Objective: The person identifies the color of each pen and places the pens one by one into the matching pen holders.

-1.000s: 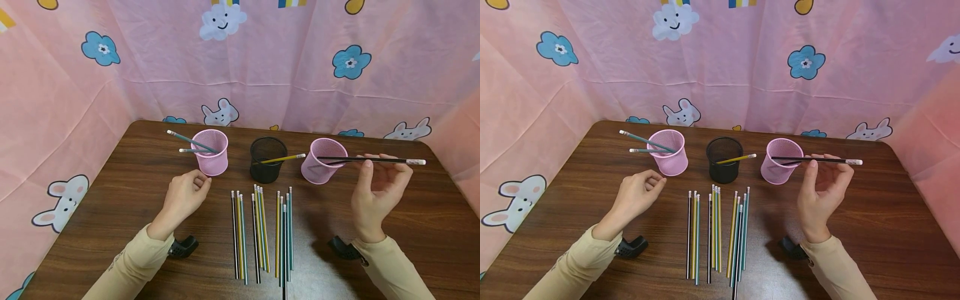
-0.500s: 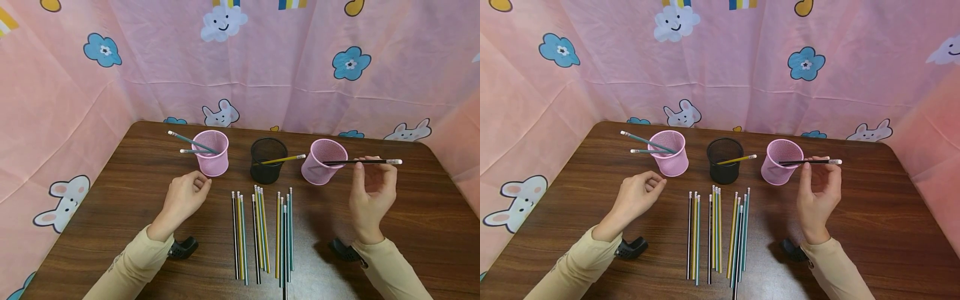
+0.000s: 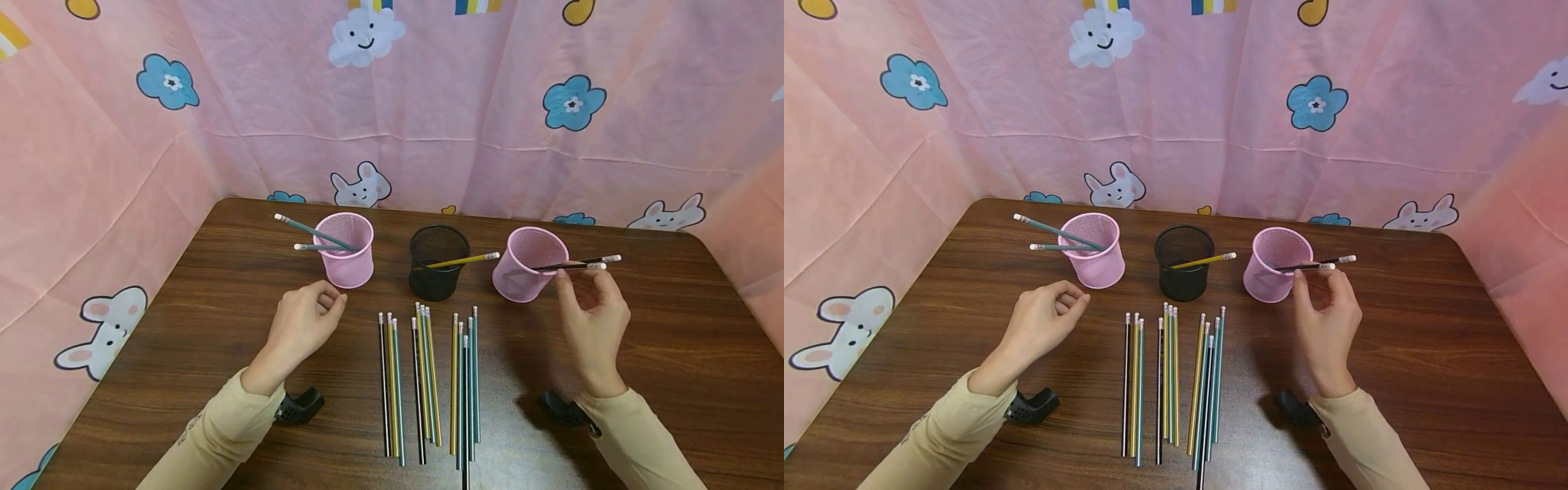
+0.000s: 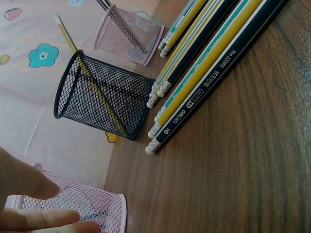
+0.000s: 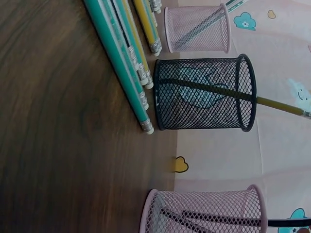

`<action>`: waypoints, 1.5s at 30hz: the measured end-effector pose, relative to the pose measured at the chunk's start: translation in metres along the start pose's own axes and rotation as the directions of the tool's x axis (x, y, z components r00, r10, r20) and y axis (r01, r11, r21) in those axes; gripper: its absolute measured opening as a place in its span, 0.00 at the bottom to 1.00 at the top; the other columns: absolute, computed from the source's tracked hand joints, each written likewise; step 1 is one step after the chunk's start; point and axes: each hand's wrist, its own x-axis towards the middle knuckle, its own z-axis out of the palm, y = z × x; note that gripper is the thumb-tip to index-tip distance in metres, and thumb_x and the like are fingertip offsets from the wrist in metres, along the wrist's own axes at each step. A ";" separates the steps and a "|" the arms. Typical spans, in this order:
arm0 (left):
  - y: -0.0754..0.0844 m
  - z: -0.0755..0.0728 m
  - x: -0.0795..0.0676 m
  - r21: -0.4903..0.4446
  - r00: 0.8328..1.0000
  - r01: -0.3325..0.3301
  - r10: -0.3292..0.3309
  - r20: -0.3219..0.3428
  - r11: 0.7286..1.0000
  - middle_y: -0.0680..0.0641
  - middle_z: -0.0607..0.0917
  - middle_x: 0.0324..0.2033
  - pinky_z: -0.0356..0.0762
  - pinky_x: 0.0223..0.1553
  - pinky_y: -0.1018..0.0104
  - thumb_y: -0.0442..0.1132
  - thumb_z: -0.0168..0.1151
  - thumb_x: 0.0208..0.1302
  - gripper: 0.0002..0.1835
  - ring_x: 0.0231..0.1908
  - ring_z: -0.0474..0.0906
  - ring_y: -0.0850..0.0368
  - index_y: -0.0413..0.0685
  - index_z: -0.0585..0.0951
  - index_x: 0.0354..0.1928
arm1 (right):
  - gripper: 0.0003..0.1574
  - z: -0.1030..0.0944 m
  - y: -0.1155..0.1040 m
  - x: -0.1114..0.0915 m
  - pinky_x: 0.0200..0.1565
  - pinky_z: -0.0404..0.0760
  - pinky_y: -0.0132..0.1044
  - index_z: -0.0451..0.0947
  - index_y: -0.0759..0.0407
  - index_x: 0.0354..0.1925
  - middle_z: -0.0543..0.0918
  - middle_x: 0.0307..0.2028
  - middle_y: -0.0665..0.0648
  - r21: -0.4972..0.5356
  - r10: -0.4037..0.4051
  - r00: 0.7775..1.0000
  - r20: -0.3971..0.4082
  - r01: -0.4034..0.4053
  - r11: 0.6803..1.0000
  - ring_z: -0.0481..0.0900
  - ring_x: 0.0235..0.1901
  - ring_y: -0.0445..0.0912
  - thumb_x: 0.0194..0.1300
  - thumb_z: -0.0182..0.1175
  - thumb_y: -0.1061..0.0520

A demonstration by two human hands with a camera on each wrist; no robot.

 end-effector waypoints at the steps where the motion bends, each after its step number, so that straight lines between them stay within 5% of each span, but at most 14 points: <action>1: 0.000 0.000 0.000 -0.003 1.000 0.001 -0.001 0.004 1.000 0.51 0.86 0.23 0.77 0.31 0.59 0.39 0.61 0.61 0.07 0.24 0.83 0.60 0.45 0.83 0.29 | 0.12 0.000 0.000 0.000 0.40 0.75 0.17 0.80 0.70 0.43 0.79 0.35 0.35 -0.015 0.002 1.000 0.012 -0.002 1.000 0.79 0.35 0.28 0.61 0.63 0.65; 8: 0.003 0.000 -0.002 -0.013 1.000 0.004 -0.004 0.021 1.000 0.50 0.86 0.24 0.78 0.31 0.59 0.39 0.61 0.61 0.07 0.24 0.83 0.61 0.45 0.83 0.29 | 0.12 0.003 0.005 0.000 0.38 0.73 0.15 0.79 0.73 0.39 0.76 0.33 0.32 -0.087 0.007 0.999 0.042 -0.004 0.996 0.76 0.32 0.23 0.61 0.63 0.62; 16: 0.002 0.000 -0.001 -0.011 1.000 -0.003 0.004 0.018 1.000 0.50 0.86 0.24 0.77 0.31 0.59 0.39 0.60 0.61 0.07 0.24 0.83 0.60 0.45 0.83 0.29 | 0.10 0.004 0.010 0.001 0.39 0.71 0.14 0.80 0.71 0.37 0.83 0.36 0.64 -0.154 -0.010 0.998 0.063 0.020 0.988 0.73 0.33 0.19 0.61 0.63 0.62; 26: 0.003 0.003 -0.002 -0.019 0.999 -0.013 0.014 0.048 1.000 0.50 0.86 0.24 0.78 0.30 0.59 0.39 0.60 0.61 0.07 0.24 0.83 0.60 0.44 0.83 0.29 | 0.12 0.003 0.014 -0.001 0.38 0.71 0.14 0.80 0.70 0.38 0.83 0.36 0.62 -0.182 0.013 0.997 0.071 0.000 0.983 0.72 0.32 0.19 0.61 0.64 0.61; 33: 0.007 0.007 -0.002 -0.025 0.997 -0.017 0.018 0.070 1.000 0.49 0.86 0.23 0.78 0.30 0.60 0.39 0.61 0.61 0.07 0.24 0.83 0.60 0.44 0.82 0.29 | 0.12 -0.001 0.018 -0.005 0.36 0.71 0.14 0.80 0.69 0.41 0.80 0.35 0.48 -0.200 0.056 0.994 0.090 -0.037 0.979 0.73 0.31 0.19 0.60 0.64 0.61; 45: 0.019 0.012 -0.002 -0.015 0.994 -0.052 0.053 0.091 0.999 0.49 0.85 0.22 0.77 0.27 0.63 0.39 0.63 0.60 0.06 0.22 0.81 0.61 0.44 0.82 0.28 | 0.10 -0.005 0.018 -0.006 0.33 0.66 0.19 0.82 0.66 0.40 0.84 0.37 0.61 -0.255 0.037 0.989 0.147 0.002 0.967 0.69 0.29 0.19 0.60 0.62 0.62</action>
